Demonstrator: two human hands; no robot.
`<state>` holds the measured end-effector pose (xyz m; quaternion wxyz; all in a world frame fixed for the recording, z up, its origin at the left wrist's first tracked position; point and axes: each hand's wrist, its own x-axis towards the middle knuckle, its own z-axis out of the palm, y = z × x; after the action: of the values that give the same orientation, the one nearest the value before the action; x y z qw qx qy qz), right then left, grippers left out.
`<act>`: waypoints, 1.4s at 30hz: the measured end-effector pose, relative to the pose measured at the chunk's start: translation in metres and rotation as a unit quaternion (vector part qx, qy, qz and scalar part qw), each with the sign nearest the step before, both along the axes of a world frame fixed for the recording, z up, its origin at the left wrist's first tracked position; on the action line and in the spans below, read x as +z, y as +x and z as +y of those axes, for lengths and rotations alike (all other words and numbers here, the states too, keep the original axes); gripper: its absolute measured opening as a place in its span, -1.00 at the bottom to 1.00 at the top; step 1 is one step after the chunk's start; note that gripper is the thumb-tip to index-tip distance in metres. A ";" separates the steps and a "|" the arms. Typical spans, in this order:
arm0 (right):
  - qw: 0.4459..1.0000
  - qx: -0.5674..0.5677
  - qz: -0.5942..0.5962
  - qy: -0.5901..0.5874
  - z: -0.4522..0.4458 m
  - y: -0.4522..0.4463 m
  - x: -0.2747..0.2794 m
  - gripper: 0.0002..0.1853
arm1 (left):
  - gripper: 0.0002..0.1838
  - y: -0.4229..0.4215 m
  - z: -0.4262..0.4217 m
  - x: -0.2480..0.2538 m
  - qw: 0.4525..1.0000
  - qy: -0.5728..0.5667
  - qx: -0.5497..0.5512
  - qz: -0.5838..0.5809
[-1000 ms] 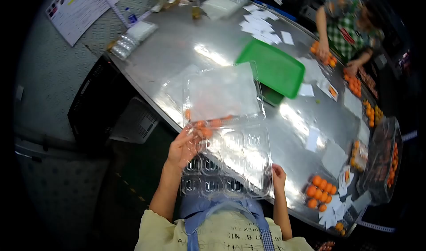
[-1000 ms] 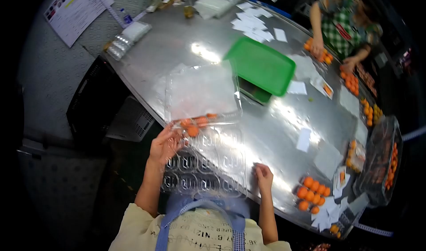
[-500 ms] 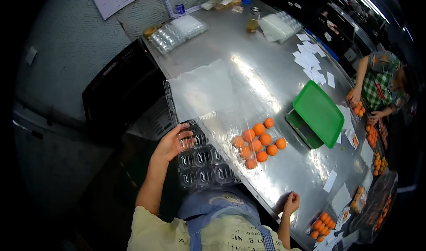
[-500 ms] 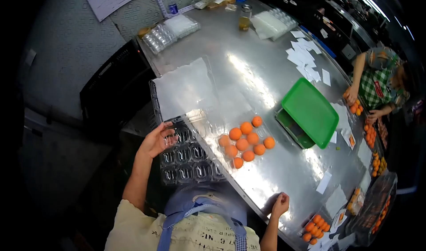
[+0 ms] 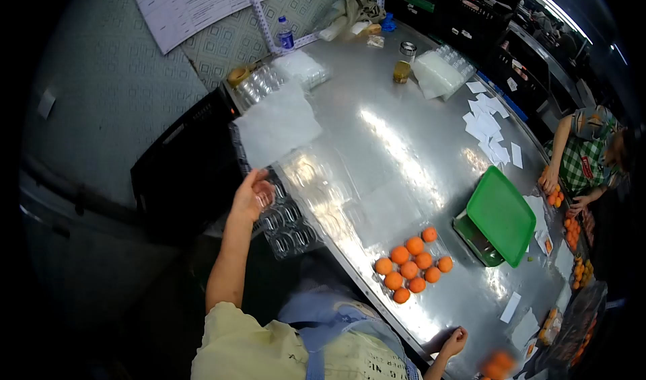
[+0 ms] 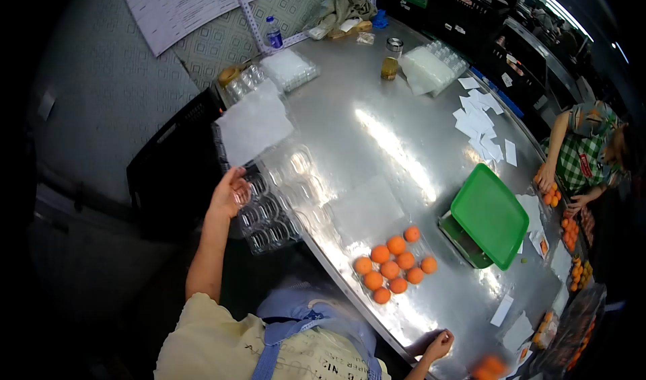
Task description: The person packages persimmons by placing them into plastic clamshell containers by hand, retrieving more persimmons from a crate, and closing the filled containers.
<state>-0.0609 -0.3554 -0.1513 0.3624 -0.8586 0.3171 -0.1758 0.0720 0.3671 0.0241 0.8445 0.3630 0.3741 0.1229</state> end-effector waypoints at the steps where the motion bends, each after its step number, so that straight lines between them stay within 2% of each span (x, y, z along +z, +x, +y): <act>1: 0.999 -0.017 -0.022 0.021 0.011 0.000 0.005 -0.81 | -0.63 0.013 0.029 0.005 0.999 0.041 -0.008 -0.024; 2: 0.999 -0.038 0.002 -0.010 0.024 0.001 0.012 -0.81 | -0.63 0.030 0.057 0.014 0.998 0.036 0.055 -0.020; 3: 0.997 -0.059 0.031 -0.043 0.029 -0.002 0.015 -0.81 | -0.63 0.041 0.096 0.014 0.992 0.101 0.032 -0.072; 5: 0.994 -0.086 0.038 -0.058 0.037 -0.005 0.009 -0.80 | -0.58 0.072 0.163 0.039 0.968 0.217 0.109 -0.065; 7: 0.993 -0.108 0.027 -0.042 0.049 -0.005 0.003 -0.82 | -0.56 0.099 0.212 0.082 0.909 0.368 0.191 -0.042; 8: 0.994 -0.107 -0.003 -0.026 0.052 -0.006 -0.004 -0.83 | -0.56 0.116 0.275 0.071 0.880 0.417 0.227 -0.023; 9: 0.994 -0.106 -0.001 -0.009 0.048 -0.013 -0.015 -0.84 | -0.56 0.132 0.288 0.093 0.824 0.509 0.247 0.007; 10: 0.994 -0.107 0.000 0.010 0.045 -0.021 -0.028 -0.85 | -0.63 0.147 0.266 0.129 0.752 0.597 0.270 0.070; 11: 0.993 -0.110 -0.002 0.031 0.052 -0.023 -0.035 -0.86 | -0.66 0.166 0.269 0.141 0.668 0.681 0.266 0.139; 13: 0.992 -0.107 0.020 0.063 0.085 -0.025 -0.020 -0.84 | -0.72 0.207 0.277 0.155 0.466 0.807 0.248 0.265; 14: 0.991 -0.105 0.031 0.077 0.103 -0.025 -0.010 -0.83 | -0.80 0.230 0.271 0.158 0.444 0.825 0.226 0.268; 17: 0.996 -0.071 0.055 0.030 0.132 -0.028 -0.008 -0.89 | -0.83 0.307 0.289 0.124 0.365 0.886 0.174 0.226; 18: 0.992 -0.064 0.033 0.104 0.110 -0.038 -0.030 -0.89 | -0.86 0.332 0.288 0.107 0.356 0.891 0.148 0.240; 19: 0.996 -0.059 0.045 0.058 0.124 -0.034 -0.021 -0.85 | -0.87 0.356 0.285 0.084 0.346 0.895 0.120 0.254; 21: 0.974 -0.056 0.220 -0.018 0.171 -0.011 0.027 -0.55 | -0.90 0.400 0.281 0.016 0.272 0.934 0.136 0.186; 23: 0.973 -0.042 0.227 -0.018 0.195 -0.001 0.046 -0.57 | -0.88 0.416 0.244 -0.031 0.288 0.932 0.062 0.213; 26: 0.971 -0.026 0.238 0.002 0.193 -0.004 0.033 -0.59 | -0.72 0.431 0.215 -0.078 0.366 0.866 -0.142 0.311; 27: 0.970 -0.020 0.243 0.014 0.188 -0.010 0.025 -0.60 | -0.63 0.430 0.207 -0.083 0.346 0.879 -0.135 0.299; 29: 0.964 0.018 0.257 -0.065 0.213 0.002 0.045 -0.64 | -0.43 0.423 0.196 -0.082 0.303 0.904 -0.120 0.277; 31: 0.953 0.037 0.286 -0.096 0.233 0.010 0.057 -0.65 | -0.26 0.417 0.189 -0.073 0.346 0.883 -0.158 0.276; 32: 0.941 0.003 0.327 -0.084 0.240 0.017 0.060 -0.64 | -0.17 0.416 0.186 -0.072 0.366 0.872 -0.179 0.272; 33: 0.984 -0.012 0.157 -0.080 0.246 0.016 0.048 -0.82 | -0.12 0.413 0.191 -0.086 0.353 0.882 -0.188 0.249; 34: 0.971 -0.059 0.213 -0.087 0.244 0.012 0.045 -0.76 | -0.07 0.412 0.197 -0.104 0.342 0.895 -0.197 0.209; 35: 0.958 -0.055 0.261 -0.109 0.246 0.014 0.048 -0.70 | -0.06 0.405 0.194 -0.101 0.362 0.870 -0.239 0.235; 36: 0.952 -0.061 0.283 -0.101 0.250 0.017 0.053 -0.67 | -0.03 0.399 0.199 -0.111 0.352 0.886 -0.223 0.204; 37: 0.947 -0.076 0.293 -0.105 0.260 0.024 0.062 -0.63 | -0.05 0.401 0.206 -0.119 0.388 0.873 -0.227 0.190; 38: 0.938 -0.082 0.319 -0.106 0.263 0.028 0.067 -0.61 | -0.10 0.396 0.205 -0.112 0.398 0.867 -0.236 0.185; 39: 0.922 -0.103 0.359 -0.100 0.261 0.029 0.065 -0.62 | -0.13 0.389 0.196 -0.088 0.381 0.866 -0.254 0.202; 40: 0.928 -0.123 0.341 -0.081 0.266 0.029 0.067 -0.63 | -0.13 0.388 0.199 -0.090 0.329 0.888 -0.240 0.214; 41: 0.931 -0.132 0.330 -0.080 0.274 0.034 0.075 -0.65 | -0.15 0.380 0.188 -0.068 0.306 0.884 -0.261 0.240; 42: 0.934 -0.130 0.320 -0.094 0.275 0.032 0.071 -0.69 | -0.21 0.378 0.181 -0.051 0.307 0.863 -0.308 0.258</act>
<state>-0.0286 -0.0807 -0.0800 0.1331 -0.8508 0.5072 0.0332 0.4500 0.5479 -0.0267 -0.1129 0.9869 0.1148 0.0069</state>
